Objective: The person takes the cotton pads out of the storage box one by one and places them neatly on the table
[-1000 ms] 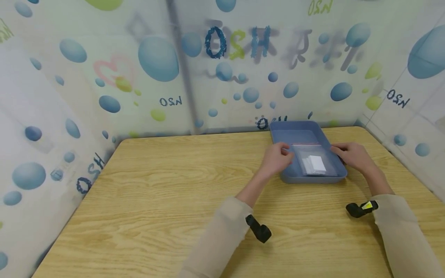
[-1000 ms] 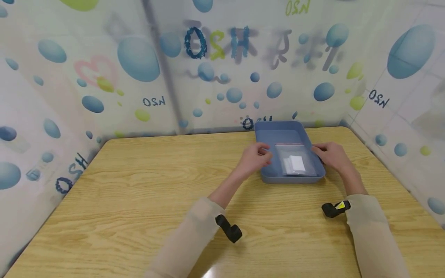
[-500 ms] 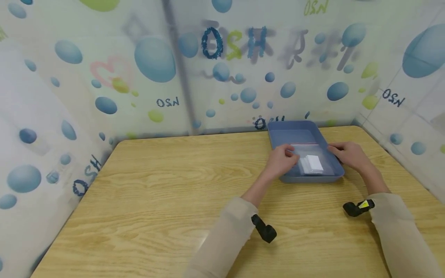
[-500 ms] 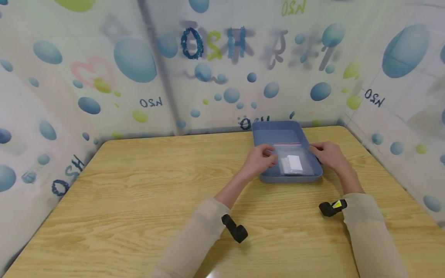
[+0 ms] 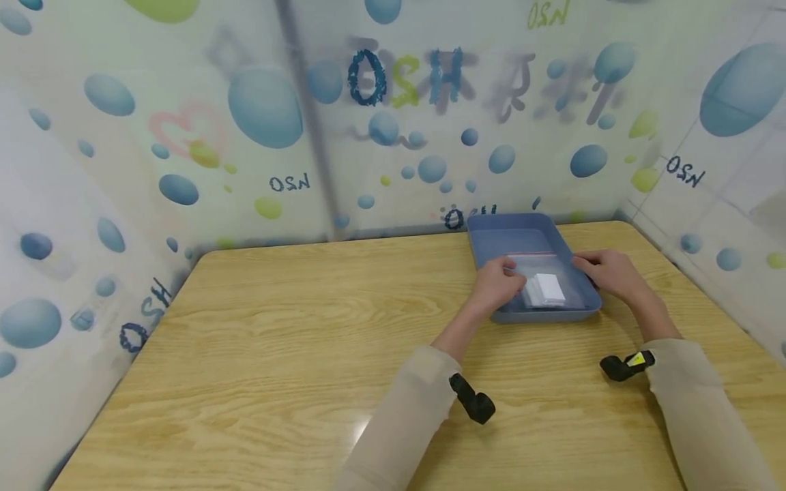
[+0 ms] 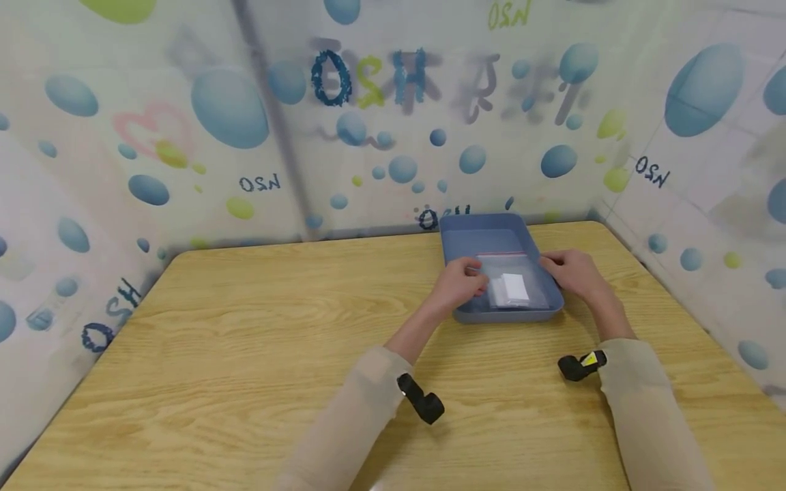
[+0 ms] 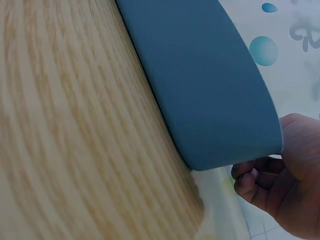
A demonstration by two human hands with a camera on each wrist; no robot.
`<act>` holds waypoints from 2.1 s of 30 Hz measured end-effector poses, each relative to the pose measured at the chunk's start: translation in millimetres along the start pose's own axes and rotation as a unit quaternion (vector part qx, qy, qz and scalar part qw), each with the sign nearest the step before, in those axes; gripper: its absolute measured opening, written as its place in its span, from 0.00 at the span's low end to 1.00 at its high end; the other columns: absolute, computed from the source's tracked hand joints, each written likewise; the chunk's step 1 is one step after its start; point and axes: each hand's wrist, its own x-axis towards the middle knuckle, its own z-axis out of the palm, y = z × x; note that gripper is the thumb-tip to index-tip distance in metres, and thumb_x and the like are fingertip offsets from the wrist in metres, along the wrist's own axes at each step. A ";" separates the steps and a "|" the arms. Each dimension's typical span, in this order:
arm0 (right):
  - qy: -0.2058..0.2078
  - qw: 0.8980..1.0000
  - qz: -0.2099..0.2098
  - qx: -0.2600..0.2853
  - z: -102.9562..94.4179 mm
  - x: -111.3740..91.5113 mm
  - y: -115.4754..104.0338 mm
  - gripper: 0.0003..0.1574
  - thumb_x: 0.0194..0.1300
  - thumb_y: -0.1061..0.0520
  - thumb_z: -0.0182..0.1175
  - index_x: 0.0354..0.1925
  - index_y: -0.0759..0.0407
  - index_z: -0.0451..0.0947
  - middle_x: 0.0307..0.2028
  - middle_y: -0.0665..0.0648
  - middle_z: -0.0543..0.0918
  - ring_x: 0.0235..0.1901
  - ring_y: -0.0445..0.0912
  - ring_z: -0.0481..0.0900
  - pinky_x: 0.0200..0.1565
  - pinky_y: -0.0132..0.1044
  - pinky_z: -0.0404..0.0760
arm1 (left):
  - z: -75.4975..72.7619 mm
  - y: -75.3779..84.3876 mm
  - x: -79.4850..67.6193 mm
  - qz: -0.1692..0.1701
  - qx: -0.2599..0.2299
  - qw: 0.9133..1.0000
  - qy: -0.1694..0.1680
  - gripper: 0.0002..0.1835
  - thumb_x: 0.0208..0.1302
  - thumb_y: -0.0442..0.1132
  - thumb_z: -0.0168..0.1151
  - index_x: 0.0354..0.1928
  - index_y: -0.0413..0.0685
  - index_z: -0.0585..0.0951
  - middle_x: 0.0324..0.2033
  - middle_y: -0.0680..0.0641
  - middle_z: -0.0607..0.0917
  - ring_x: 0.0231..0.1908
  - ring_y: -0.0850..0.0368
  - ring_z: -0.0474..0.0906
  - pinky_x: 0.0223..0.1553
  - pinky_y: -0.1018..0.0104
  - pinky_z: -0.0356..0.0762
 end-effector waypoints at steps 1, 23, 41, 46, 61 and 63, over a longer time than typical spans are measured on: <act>0.000 1.000 0.000 -0.002 -0.1 0.2 0.5 0.33 0.80 0.48 0.48 0.63 0.77 0.71 0.33 0.65 0.85 0.25 0.46 0.75 0.32 0.40 0.72 | 0.4 0.8 0.7 -0.006 0.004 1.000 -0.001 0.18 0.67 0.31 0.62 0.59 0.35 0.79 0.31 0.48 0.86 0.28 0.60 0.80 0.30 0.70 0.74; 0.000 1.000 0.003 0.004 0.6 -1.5 0.1 0.34 0.80 0.47 0.47 0.64 0.76 0.71 0.55 0.80 0.77 0.48 0.68 0.79 0.49 0.60 0.77 | 10.7 0.5 11.8 -0.045 0.009 0.999 -0.006 0.11 0.70 0.33 0.62 0.49 0.33 0.82 0.34 0.44 0.86 0.31 0.55 0.83 0.31 0.69 0.74; -0.002 1.000 0.009 0.004 2.1 0.4 2.7 0.34 0.81 0.47 0.46 0.64 0.77 0.70 0.56 0.79 0.77 0.49 0.67 0.79 0.50 0.60 0.76 | 24.5 -3.6 15.2 -0.032 -0.031 0.998 0.035 0.09 0.70 0.33 0.63 0.49 0.36 0.82 0.23 0.47 0.85 0.28 0.49 0.87 0.29 0.70 0.81; -0.009 1.000 0.017 0.008 1.7 -0.9 0.1 0.36 0.81 0.46 0.45 0.65 0.77 0.69 0.57 0.79 0.76 0.50 0.68 0.78 0.51 0.61 0.76 | 28.1 -3.1 13.6 -0.026 0.010 0.998 0.057 0.10 0.70 0.35 0.64 0.51 0.40 0.84 0.20 0.50 0.83 0.22 0.56 0.85 0.24 0.73 0.75; -0.018 1.000 0.023 0.002 2.2 0.4 -0.2 0.35 0.81 0.47 0.44 0.66 0.77 0.69 0.59 0.80 0.74 0.55 0.70 0.75 0.55 0.64 0.74 | 31.2 -5.0 11.9 0.002 -0.011 0.994 0.109 0.06 0.66 0.31 0.65 0.40 0.47 0.89 0.19 0.55 0.83 0.19 0.58 0.83 0.16 0.73 0.69; -0.019 1.000 0.022 0.003 1.7 0.0 -0.2 0.35 0.82 0.47 0.44 0.66 0.77 0.68 0.60 0.80 0.73 0.57 0.72 0.73 0.56 0.65 0.72 | 31.0 -5.3 11.2 0.013 -0.015 0.993 0.114 0.06 0.66 0.31 0.66 0.39 0.46 0.90 0.20 0.55 0.83 0.18 0.60 0.82 0.16 0.73 0.69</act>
